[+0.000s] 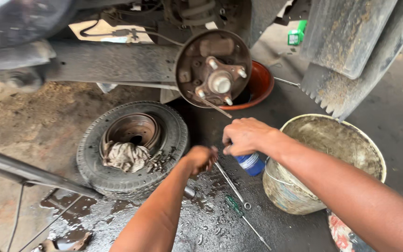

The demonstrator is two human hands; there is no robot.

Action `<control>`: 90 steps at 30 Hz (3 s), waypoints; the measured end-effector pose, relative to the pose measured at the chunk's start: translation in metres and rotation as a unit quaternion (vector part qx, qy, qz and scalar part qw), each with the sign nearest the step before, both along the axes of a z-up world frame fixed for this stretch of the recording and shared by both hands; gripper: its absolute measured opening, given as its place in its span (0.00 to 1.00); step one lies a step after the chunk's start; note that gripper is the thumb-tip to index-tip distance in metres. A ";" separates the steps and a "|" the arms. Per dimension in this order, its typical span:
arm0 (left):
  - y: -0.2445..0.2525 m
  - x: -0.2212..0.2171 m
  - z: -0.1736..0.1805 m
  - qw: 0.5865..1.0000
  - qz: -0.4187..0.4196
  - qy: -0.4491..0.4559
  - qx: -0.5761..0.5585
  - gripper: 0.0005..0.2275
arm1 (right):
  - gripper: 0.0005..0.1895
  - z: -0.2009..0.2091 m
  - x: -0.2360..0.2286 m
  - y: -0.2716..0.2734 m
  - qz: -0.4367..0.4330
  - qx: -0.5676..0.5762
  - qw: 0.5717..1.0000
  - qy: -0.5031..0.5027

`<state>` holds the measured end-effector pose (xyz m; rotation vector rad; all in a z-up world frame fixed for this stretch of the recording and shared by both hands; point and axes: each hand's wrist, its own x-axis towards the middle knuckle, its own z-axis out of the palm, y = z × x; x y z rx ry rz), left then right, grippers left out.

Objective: The person cleans and assembles mechanical brake shoes and hardware on a vehicle assembly using a wrench, a screwdriver, and a blue can of cleaning spray while the tire and drum are on the floor.

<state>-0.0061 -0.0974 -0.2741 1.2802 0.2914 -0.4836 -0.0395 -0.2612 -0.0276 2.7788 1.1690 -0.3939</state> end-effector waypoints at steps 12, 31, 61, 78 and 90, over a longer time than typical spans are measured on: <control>-0.013 -0.004 0.035 0.975 -0.088 -0.147 0.143 0.04 | 0.12 0.026 -0.042 0.035 0.097 -0.042 0.993 -0.045; -0.013 -0.016 0.064 0.994 -0.098 -0.022 0.042 0.06 | 0.14 0.021 -0.018 0.040 0.042 -0.108 0.991 -0.063; -0.019 -0.008 0.027 0.959 -0.015 -0.115 0.258 0.08 | 0.14 0.011 -0.017 0.034 0.045 -0.066 0.996 -0.046; -0.018 -0.008 0.008 0.995 -0.003 -0.094 0.012 0.14 | 0.18 0.009 -0.016 -0.001 0.020 -0.011 0.998 -0.054; -0.024 0.011 -0.018 0.969 0.082 -0.117 0.200 0.11 | 0.16 0.003 -0.010 0.029 0.040 -0.077 0.996 0.000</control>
